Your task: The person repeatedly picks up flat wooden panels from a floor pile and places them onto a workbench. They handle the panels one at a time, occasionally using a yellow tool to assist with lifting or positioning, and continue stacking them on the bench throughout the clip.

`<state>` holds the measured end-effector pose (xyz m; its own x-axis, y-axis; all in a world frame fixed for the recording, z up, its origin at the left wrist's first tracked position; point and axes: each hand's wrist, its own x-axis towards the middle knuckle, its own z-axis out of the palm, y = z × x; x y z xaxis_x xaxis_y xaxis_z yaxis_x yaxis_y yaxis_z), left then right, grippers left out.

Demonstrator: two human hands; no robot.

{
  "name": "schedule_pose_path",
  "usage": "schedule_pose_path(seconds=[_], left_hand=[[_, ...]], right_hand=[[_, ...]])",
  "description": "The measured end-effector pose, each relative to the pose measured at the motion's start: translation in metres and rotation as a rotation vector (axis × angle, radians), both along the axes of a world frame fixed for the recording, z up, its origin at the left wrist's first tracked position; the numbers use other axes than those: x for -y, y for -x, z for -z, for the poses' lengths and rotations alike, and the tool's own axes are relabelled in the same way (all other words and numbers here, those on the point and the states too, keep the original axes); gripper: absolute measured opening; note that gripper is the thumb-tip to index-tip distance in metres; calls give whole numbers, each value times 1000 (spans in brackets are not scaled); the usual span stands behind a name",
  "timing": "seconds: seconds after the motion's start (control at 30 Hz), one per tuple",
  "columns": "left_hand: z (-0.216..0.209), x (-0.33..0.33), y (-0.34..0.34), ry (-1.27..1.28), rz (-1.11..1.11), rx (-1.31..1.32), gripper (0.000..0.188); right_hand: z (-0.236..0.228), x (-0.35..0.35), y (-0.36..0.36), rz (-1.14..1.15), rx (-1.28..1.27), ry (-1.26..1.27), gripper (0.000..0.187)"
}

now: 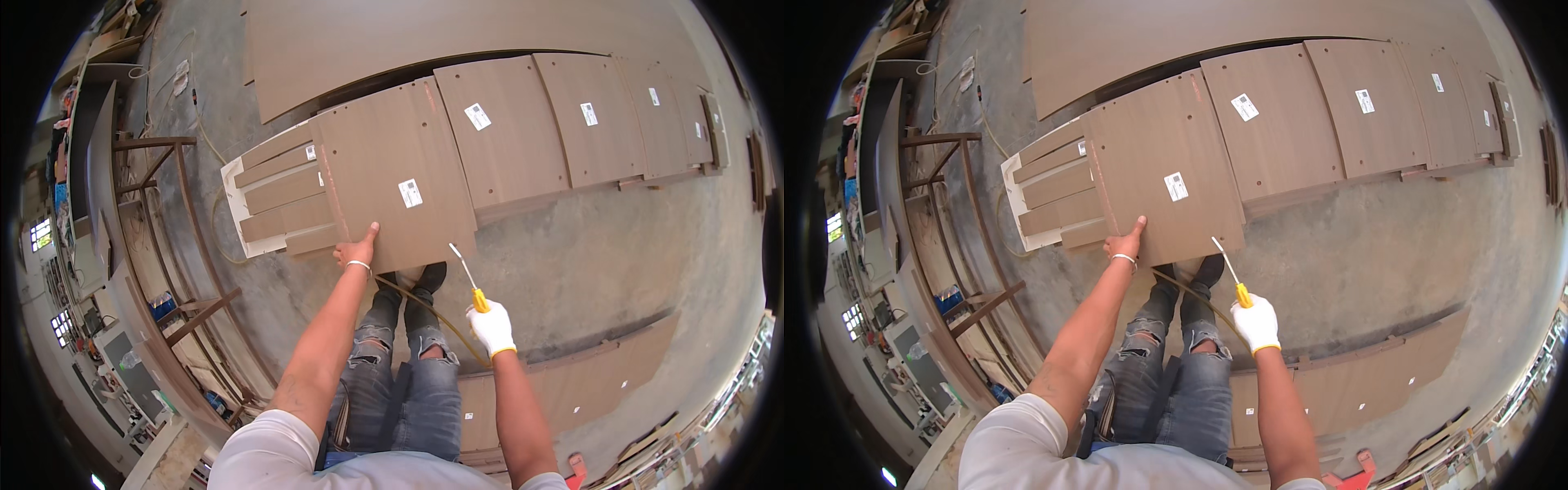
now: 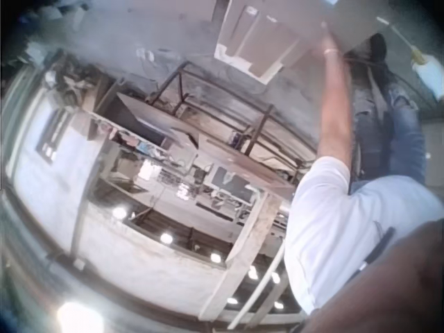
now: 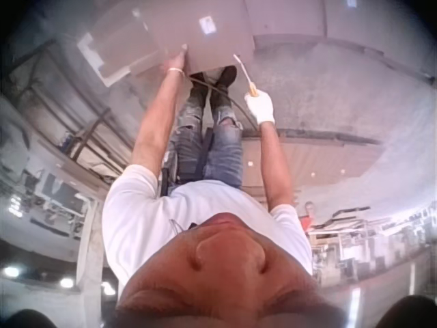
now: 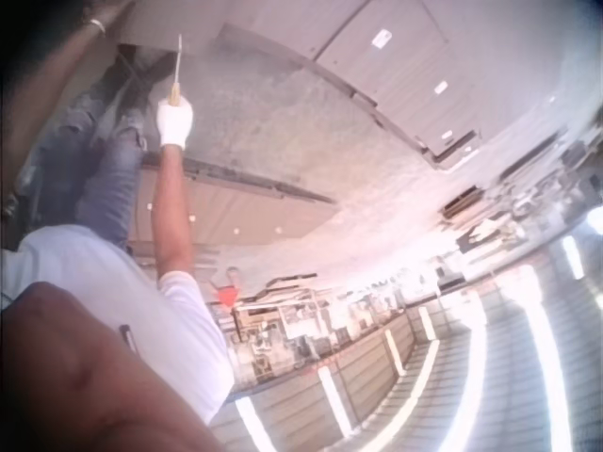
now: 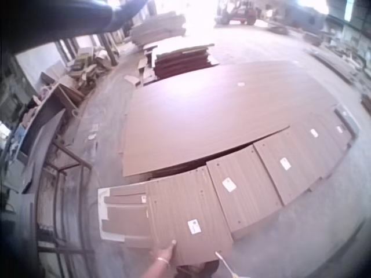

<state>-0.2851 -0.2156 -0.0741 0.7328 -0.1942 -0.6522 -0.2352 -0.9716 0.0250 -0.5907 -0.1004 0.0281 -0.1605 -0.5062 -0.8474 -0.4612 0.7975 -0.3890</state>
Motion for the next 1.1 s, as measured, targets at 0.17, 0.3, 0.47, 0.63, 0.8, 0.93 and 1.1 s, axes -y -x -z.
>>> schedule_pose_path(seconds=[0.17,0.3,0.47,0.63,0.8,0.93,1.1], left_hand=[[17,6,-19,194,-39,-36,120],[59,-103,-39,484,-258,24,74],[31,-112,47,630,-1016,-1138,89],[27,-26,98,931,-1444,-963,69],[29,-10,96,810,-1554,-936,55],[50,-34,92,899,-1418,-1190,50],[35,-43,78,900,-1311,-1162,43]], right_hand=[[-7,-19,-19,-164,-63,55,17],[-1,-27,-21,-120,-6,13,23],[6,-33,-22,-97,-21,12,22],[-7,-23,-18,-70,5,10,18],[-7,-25,-17,50,49,-86,17],[-2,-30,-24,-39,31,-46,18],[-11,-28,-30,-81,47,53,17]])
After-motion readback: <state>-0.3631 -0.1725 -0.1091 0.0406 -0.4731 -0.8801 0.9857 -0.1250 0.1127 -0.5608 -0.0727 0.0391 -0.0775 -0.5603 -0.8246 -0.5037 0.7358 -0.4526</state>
